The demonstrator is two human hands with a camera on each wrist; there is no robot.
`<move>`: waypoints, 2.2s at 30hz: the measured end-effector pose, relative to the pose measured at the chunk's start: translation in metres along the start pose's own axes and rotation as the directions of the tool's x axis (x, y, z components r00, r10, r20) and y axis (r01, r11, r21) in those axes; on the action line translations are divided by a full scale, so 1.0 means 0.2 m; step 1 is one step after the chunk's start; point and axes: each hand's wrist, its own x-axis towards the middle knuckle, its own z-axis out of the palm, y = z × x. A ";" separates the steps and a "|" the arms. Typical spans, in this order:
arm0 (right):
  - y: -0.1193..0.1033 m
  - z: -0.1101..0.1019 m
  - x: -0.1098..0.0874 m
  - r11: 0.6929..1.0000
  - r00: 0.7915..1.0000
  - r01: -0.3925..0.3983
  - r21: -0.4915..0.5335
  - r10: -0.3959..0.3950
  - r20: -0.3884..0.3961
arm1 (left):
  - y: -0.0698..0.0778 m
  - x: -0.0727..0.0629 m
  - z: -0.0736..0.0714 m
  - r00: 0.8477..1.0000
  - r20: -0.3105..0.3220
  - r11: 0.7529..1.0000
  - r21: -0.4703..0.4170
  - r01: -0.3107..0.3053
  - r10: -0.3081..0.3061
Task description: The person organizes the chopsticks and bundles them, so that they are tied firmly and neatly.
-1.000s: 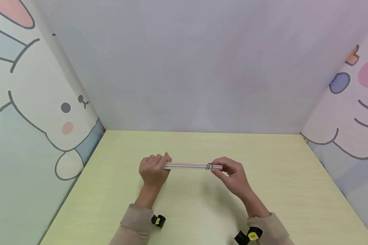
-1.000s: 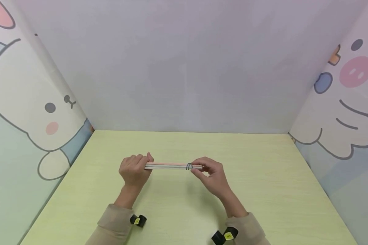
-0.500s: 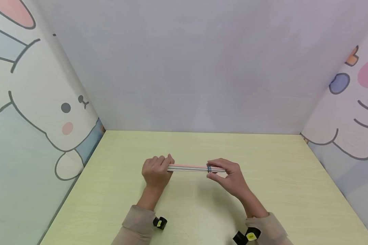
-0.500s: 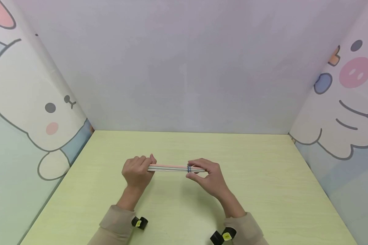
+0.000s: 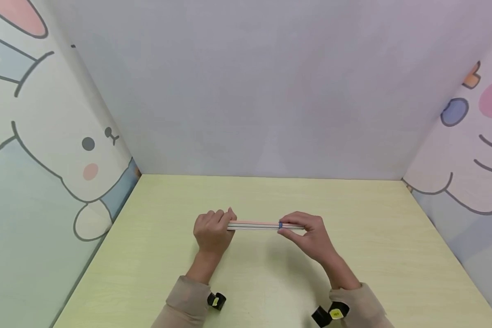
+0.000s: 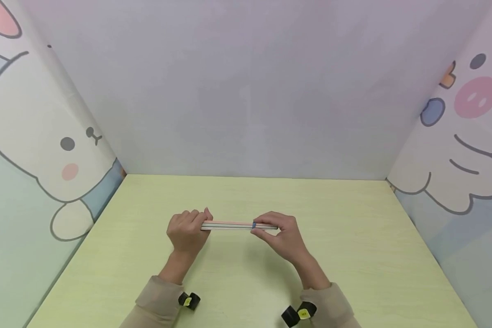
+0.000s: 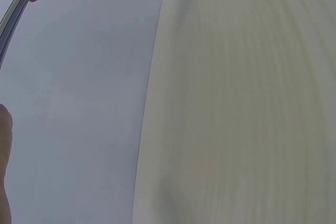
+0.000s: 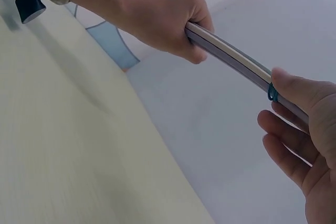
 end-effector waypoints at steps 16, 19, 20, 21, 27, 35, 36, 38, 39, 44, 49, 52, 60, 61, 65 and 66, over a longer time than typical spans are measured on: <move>0.12 0.02 -0.02 0.985 0.987 0.148 -0.087 -0.141 0.081 | 0.02 0.02 0.00 0.999 0.005 0.999 0.002 -0.035 0.035; 0.12 0.01 -0.02 0.987 0.991 0.122 -0.107 -0.115 0.072 | 0.01 0.02 0.01 1.000 -0.002 1.000 0.006 -0.028 0.028; 0.11 0.00 -0.02 0.986 0.991 0.123 -0.114 -0.116 0.064 | 0.01 0.02 0.01 1.000 -0.003 1.000 0.006 -0.025 0.025; 0.11 -0.01 -0.02 0.985 0.992 0.120 -0.120 -0.114 0.056 | 0.01 0.02 0.01 1.000 -0.004 1.000 0.005 -0.022 0.022; 0.10 -0.02 -0.02 0.983 0.990 0.132 -0.127 -0.124 0.065 | 0.00 0.01 0.00 1.000 0.001 1.000 0.002 -0.013 0.013; 0.09 -0.02 0.00 0.972 0.978 0.200 -0.122 -0.191 0.082 | 0.03 0.03 -0.01 1.000 -0.026 1.000 -0.003 -0.010 0.010; 0.09 -0.02 0.01 0.970 0.976 0.211 -0.119 -0.202 0.085 | 0.04 0.04 -0.02 1.000 -0.027 1.000 -0.001 -0.015 0.015; 0.08 -0.02 0.02 0.963 0.968 0.245 -0.113 -0.236 0.087 | 0.05 0.05 -0.02 0.999 -0.029 1.000 0.007 -0.024 0.024; 0.08 -0.02 0.03 0.960 0.965 0.257 -0.109 -0.248 0.089 | 0.05 0.05 -0.02 0.999 -0.027 1.000 0.010 -0.027 0.027; 0.07 -0.02 0.04 0.963 0.965 0.254 -0.094 -0.246 0.087 | 0.06 0.07 -0.03 1.000 -0.026 1.000 0.018 -0.011 0.012; 0.08 -0.04 0.03 0.970 0.974 0.223 -0.096 -0.217 0.068 | 0.04 0.08 -0.04 1.000 -0.026 1.000 0.015 -0.007 0.008; 0.08 -0.05 0.03 0.961 0.967 0.250 -0.118 -0.243 0.071 | 0.03 0.08 -0.04 1.000 -0.026 1.000 0.017 -0.005 0.005; 0.05 -0.05 0.07 0.917 0.938 0.345 -0.198 -0.327 0.117 | 0.05 0.11 -0.04 1.000 -0.008 1.000 0.014 -0.011 0.011; 0.04 -0.05 0.08 0.913 0.933 0.357 -0.198 -0.340 0.118 | 0.05 0.12 -0.04 1.000 -0.005 1.000 0.013 -0.009 0.009; 0.03 -0.06 0.10 0.907 0.928 0.370 -0.200 -0.353 0.120 | 0.07 0.15 -0.06 1.000 0.013 1.000 0.010 -0.004 0.004; 0.03 -0.07 0.10 0.907 0.929 0.370 -0.203 -0.352 0.119 | 0.08 0.15 -0.06 1.000 0.017 1.000 0.012 -0.005 0.005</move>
